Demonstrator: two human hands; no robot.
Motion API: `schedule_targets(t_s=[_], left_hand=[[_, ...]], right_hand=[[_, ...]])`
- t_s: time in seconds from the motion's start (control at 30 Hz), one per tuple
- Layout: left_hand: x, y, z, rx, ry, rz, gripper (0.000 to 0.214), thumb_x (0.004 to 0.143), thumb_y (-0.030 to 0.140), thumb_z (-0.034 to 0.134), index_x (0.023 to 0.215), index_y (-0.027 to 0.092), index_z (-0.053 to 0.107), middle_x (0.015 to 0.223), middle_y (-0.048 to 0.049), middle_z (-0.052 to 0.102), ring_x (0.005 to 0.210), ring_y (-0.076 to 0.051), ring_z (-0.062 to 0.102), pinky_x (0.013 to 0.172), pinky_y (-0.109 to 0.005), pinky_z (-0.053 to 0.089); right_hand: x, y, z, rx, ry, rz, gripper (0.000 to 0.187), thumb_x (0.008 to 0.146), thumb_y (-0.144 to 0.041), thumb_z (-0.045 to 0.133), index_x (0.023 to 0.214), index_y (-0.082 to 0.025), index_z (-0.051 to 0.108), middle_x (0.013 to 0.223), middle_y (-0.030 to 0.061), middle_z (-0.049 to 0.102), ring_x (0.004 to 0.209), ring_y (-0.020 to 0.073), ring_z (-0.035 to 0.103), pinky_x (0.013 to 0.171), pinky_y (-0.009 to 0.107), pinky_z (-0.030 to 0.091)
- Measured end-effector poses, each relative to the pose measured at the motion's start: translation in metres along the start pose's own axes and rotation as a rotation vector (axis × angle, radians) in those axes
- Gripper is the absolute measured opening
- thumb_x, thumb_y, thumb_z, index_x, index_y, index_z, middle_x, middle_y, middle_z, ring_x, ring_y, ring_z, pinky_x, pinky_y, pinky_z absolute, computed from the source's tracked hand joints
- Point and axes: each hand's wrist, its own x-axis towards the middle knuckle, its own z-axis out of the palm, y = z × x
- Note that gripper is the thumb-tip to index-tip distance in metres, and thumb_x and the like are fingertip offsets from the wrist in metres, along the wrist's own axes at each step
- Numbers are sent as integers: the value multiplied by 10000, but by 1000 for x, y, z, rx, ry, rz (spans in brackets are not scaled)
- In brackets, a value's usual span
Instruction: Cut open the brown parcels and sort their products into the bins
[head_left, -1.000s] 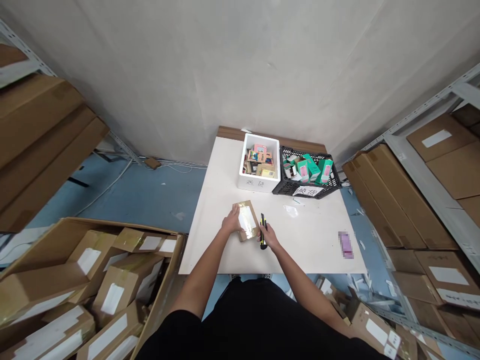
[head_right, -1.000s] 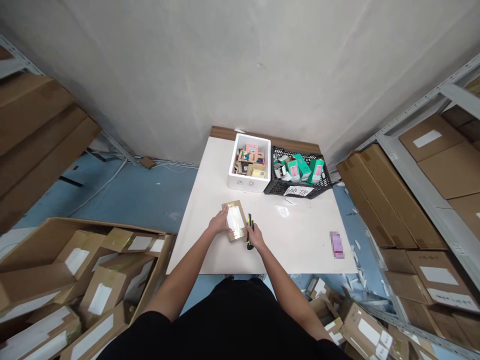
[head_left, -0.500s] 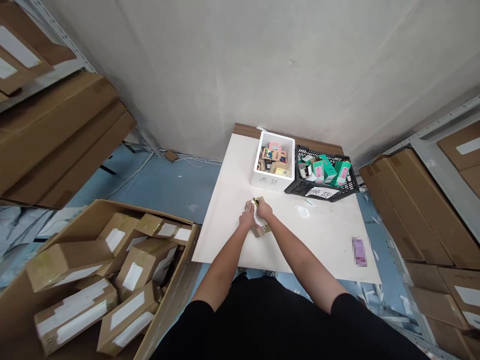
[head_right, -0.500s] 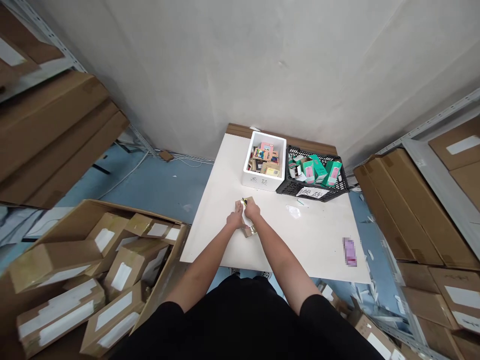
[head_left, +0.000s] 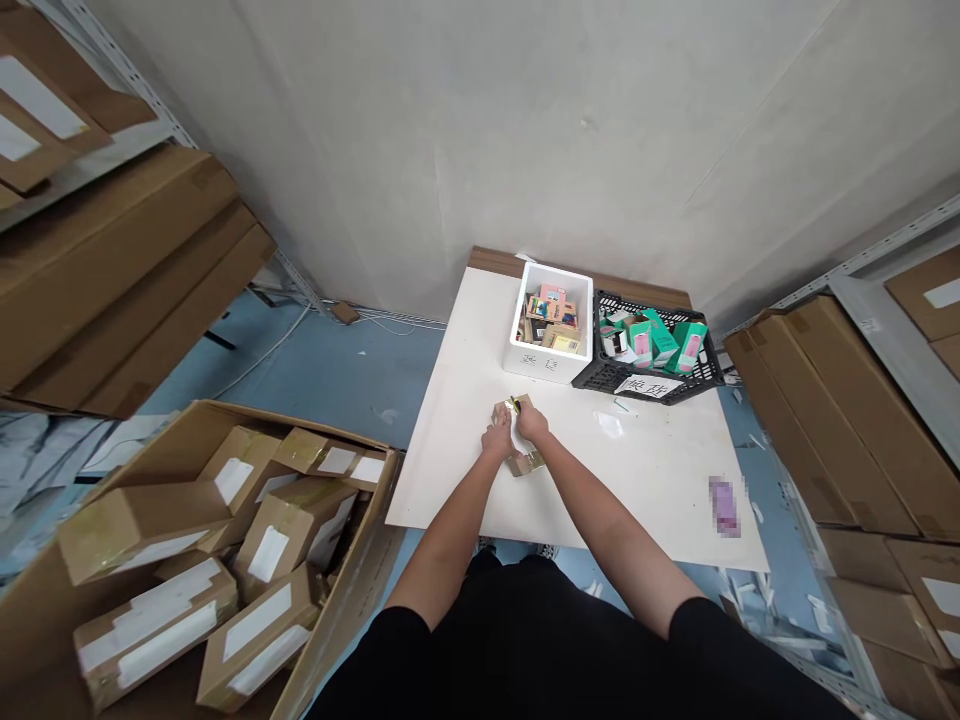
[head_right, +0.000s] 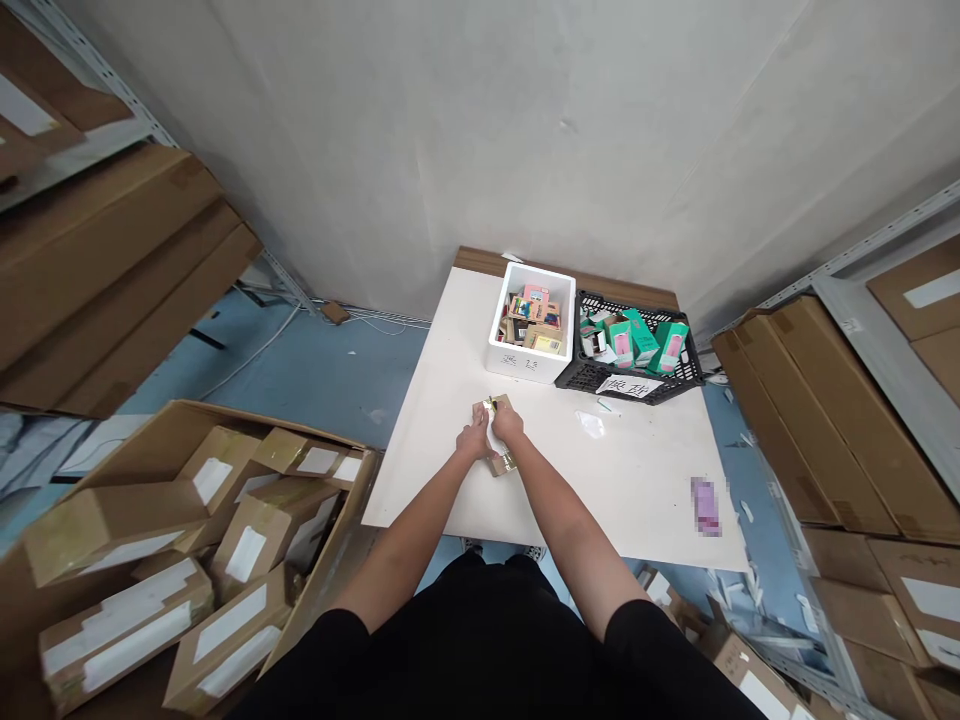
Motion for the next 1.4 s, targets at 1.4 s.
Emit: schedule_targets(t_s=[1.4], left_hand=[[-45, 69, 85, 149, 234, -114, 1010, 961, 709, 466, 1712, 131, 116, 1766, -256, 81, 1243, -387, 634, 956, -444, 571]], right_hand=[[-84, 130, 8, 176, 205, 268, 453, 1049, -482, 500, 1416, -221, 452, 1140, 130, 762, 1043, 287, 739, 821, 324, 497]])
